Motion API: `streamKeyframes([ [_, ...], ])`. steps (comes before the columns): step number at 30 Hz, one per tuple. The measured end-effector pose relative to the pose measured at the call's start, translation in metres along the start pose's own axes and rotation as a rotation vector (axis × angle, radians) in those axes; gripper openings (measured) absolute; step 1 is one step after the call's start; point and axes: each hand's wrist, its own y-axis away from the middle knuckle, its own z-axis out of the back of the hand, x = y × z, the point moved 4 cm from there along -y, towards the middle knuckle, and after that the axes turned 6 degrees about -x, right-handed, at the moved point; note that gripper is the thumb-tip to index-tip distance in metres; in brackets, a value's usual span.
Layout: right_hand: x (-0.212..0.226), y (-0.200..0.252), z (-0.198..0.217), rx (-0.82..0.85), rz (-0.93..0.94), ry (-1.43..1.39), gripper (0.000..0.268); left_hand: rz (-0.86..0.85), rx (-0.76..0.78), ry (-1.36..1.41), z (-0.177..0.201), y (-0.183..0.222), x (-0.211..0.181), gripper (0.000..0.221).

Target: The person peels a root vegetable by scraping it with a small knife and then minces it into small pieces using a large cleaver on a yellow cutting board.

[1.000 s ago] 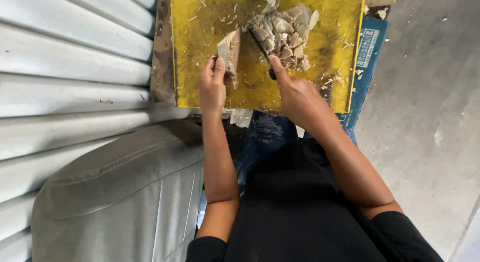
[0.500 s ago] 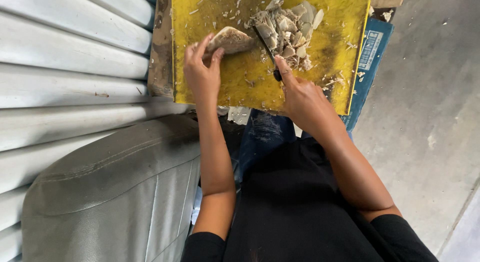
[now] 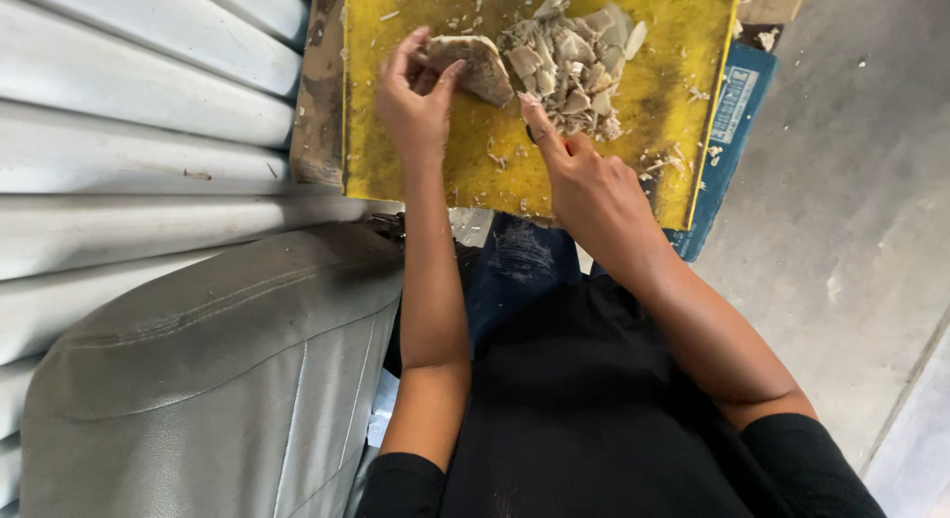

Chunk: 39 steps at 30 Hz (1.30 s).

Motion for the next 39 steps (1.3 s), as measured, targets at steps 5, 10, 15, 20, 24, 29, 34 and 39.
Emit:
streamKeyframes([
  [5,0.001,-0.004,-0.007,0.055,-0.009,0.075,0.079,-0.291,0.007,-0.026,0.002,0.001,-0.016,0.043],
  [10,0.012,-0.023,-0.011,-0.018,0.106,0.229,0.078,-0.285,0.014,0.035,-0.005,0.001,-0.025,0.041],
  [15,0.015,-0.049,-0.022,-0.049,0.120,0.295,0.074,-0.291,0.031,0.064,-0.005,0.000,-0.023,0.039],
  [20,0.009,-0.017,-0.005,0.023,0.107,0.306,0.075,-0.268,0.035,-0.035,-0.008,-0.002,-0.020,0.038],
  [24,0.006,-0.013,-0.007,0.102,0.067,0.260,0.075,-0.378,0.093,-0.088,-0.004,-0.007,-0.023,0.037],
  [29,0.003,-0.045,-0.022,0.045,0.037,0.139,0.074,-0.287,0.182,0.013,-0.008,-0.007,-0.021,0.035],
  [34,-0.007,-0.011,-0.025,0.018,0.030,0.210,0.082,-0.348,0.116,-0.126,-0.010,-0.012,-0.024,0.040],
  [39,-0.022,0.031,-0.035,0.064,-0.074,0.091,0.080,-0.294,0.172,-0.159,-0.011,-0.014,-0.020,0.036],
])
